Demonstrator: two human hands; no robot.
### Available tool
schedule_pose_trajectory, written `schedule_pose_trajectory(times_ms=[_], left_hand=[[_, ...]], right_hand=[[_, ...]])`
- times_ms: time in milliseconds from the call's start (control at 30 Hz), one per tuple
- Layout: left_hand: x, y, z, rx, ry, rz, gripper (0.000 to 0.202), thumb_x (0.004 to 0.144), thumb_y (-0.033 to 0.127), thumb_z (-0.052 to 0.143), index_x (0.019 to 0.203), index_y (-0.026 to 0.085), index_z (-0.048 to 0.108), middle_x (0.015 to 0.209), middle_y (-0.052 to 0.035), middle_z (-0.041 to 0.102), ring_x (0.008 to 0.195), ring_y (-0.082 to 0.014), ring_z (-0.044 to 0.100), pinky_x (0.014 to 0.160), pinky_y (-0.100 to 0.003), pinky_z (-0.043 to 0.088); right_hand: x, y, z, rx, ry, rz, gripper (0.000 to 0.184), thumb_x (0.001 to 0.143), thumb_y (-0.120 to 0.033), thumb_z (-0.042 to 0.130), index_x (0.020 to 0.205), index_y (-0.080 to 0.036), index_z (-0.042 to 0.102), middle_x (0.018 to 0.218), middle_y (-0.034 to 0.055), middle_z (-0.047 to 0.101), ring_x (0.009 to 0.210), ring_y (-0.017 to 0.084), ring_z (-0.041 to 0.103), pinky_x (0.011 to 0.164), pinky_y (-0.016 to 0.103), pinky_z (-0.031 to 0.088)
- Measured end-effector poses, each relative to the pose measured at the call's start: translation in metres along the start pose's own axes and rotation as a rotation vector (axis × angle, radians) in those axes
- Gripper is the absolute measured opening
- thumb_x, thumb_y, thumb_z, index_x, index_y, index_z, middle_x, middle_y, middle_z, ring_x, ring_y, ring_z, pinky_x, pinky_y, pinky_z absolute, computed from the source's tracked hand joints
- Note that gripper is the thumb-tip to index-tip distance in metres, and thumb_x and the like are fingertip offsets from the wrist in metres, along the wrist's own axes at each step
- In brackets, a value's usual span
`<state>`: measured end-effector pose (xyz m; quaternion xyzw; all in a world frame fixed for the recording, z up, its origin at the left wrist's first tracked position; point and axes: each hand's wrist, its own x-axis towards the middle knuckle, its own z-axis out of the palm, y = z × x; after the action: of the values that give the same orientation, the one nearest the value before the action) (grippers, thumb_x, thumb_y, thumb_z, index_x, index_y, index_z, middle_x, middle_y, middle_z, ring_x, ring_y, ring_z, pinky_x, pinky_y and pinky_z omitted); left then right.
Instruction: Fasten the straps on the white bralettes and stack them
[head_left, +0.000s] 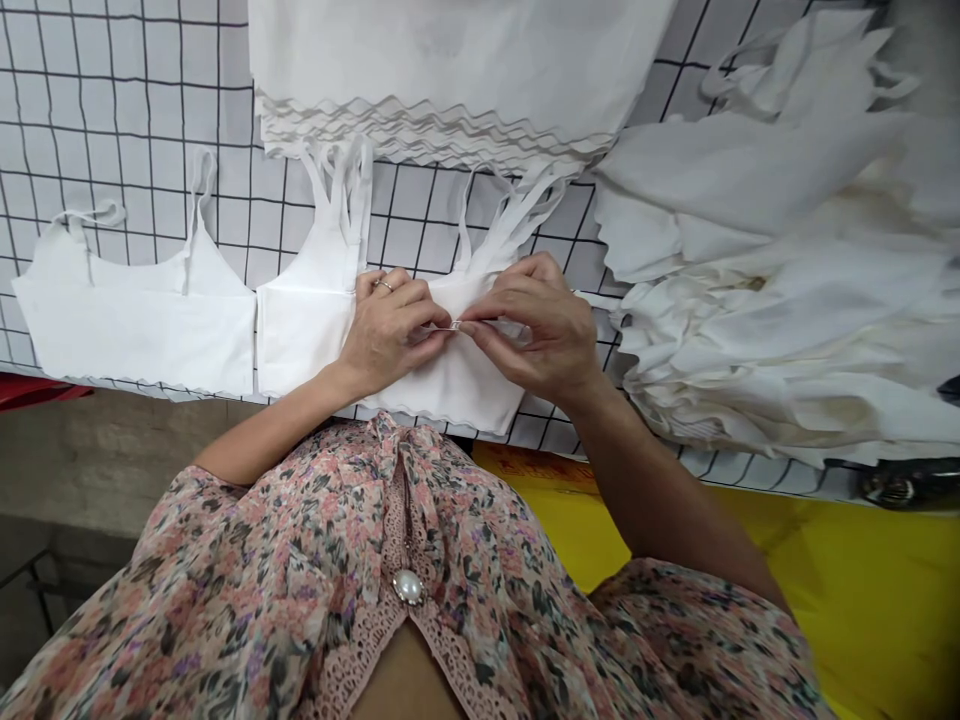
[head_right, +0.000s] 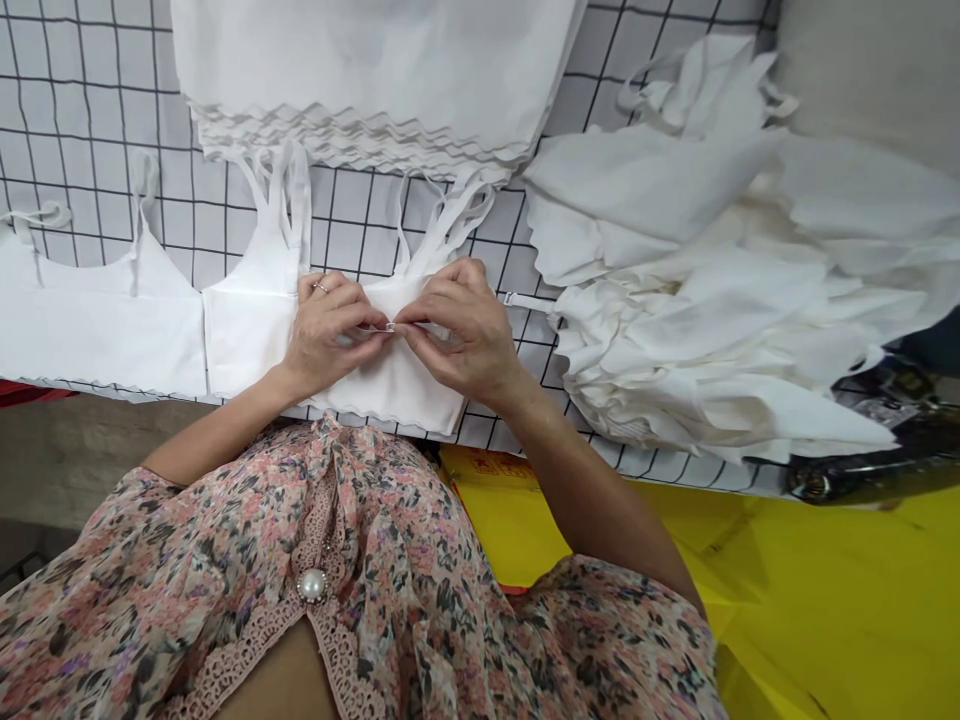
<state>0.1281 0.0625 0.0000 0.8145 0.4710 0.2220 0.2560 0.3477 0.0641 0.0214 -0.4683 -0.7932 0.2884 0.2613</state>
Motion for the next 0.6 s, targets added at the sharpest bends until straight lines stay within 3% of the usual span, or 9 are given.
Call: schedule_pose_trajectory(times_ms=[600], left_hand=[[-0.0005,-0.0018,-0.0012,-0.011,-0.012,0.009,0.018,0.104,0.036,0.067,0.093,0.027,0.077,0.085,0.0004,0.068,0.096,-0.0219,0.060,0.107,-0.046,0.037]], right_hand=[[-0.0049,0.0092,0.0065,-0.094,0.032,-0.055,0.017,0.101,-0.036,0.063,0.090,-0.029,0.073,0.083,0.0021,0.074,0.093,0.028,0.065,0.095,0.057,0.052]])
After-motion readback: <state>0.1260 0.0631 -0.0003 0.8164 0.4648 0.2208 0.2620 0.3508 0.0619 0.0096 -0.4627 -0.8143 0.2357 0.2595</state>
